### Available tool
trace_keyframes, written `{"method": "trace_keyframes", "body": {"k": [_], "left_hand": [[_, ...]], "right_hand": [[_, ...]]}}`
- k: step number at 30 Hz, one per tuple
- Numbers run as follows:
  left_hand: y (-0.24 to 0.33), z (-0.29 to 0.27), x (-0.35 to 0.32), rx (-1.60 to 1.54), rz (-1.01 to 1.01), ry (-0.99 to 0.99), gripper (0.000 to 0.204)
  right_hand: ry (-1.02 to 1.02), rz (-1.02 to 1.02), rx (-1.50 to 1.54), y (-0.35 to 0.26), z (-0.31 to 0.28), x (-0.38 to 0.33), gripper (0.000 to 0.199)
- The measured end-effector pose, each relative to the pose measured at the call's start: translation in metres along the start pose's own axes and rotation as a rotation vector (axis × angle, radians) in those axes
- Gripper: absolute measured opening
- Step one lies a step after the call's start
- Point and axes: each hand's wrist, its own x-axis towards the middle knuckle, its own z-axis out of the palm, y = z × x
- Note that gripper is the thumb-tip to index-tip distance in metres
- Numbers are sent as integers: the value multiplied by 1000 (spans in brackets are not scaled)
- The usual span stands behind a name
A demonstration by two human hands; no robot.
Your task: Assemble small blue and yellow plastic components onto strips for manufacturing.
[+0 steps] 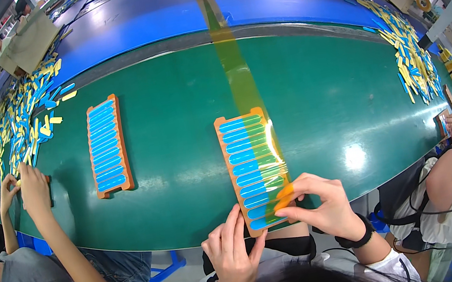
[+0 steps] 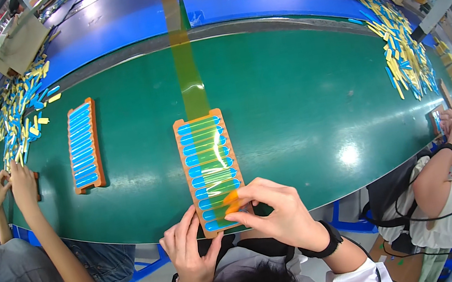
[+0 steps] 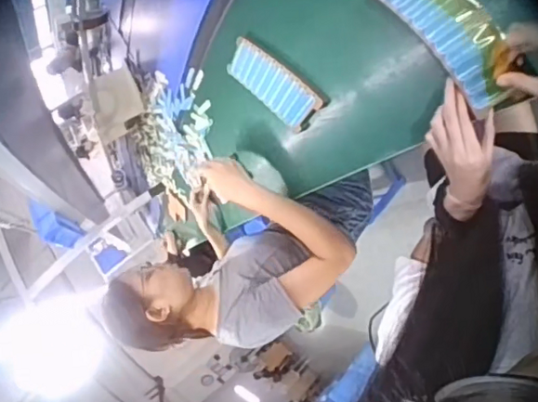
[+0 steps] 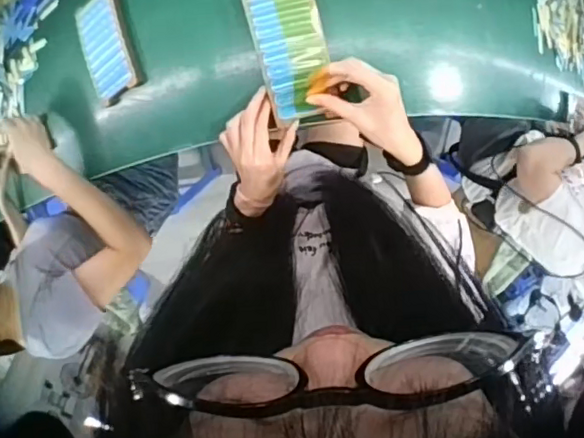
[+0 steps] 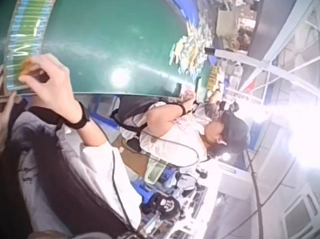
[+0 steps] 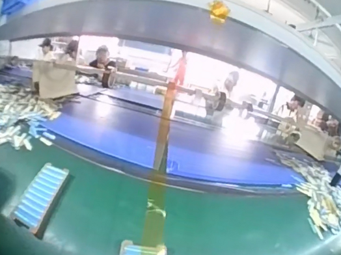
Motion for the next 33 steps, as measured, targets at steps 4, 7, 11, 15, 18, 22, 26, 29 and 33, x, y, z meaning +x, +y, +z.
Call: {"method": "trace_keyframes", "body": {"k": [4, 7, 11, 15, 18, 22, 26, 29, 33], "left_hand": [[-1, -4, -3, 125, 202, 120, 46], [-6, -7, -7, 229, 430, 42, 36], [-8, -6, -3, 250, 481, -75, 29], [-8, -6, -1, 144, 499, -85, 34], [-7, -4, 3, -31, 351, -92, 44], [-10, -9, 7, -69, 362, -138, 51], [-12, -10, 7, -142, 324, -41, 52], [-15, -9, 4, -47, 298, 41, 50], [-19, -5, 3, 20, 344, 68, 40]], "right_hand": [[64, 57, 2, -4, -13, 1, 26], [76, 63, 7, -2, -16, 1, 25], [24, 79, -8, -5, -17, 3, 26], [-25, 85, 12, -3, -10, 1, 26], [-28, 98, 24, 0, -8, 1, 25], [-27, 111, 7, -4, -12, 1, 25], [-60, 105, 23, -5, -11, 2, 26], [-87, 89, 19, -3, -8, 4, 26], [-113, 103, -3, -2, -7, 4, 26]]}}
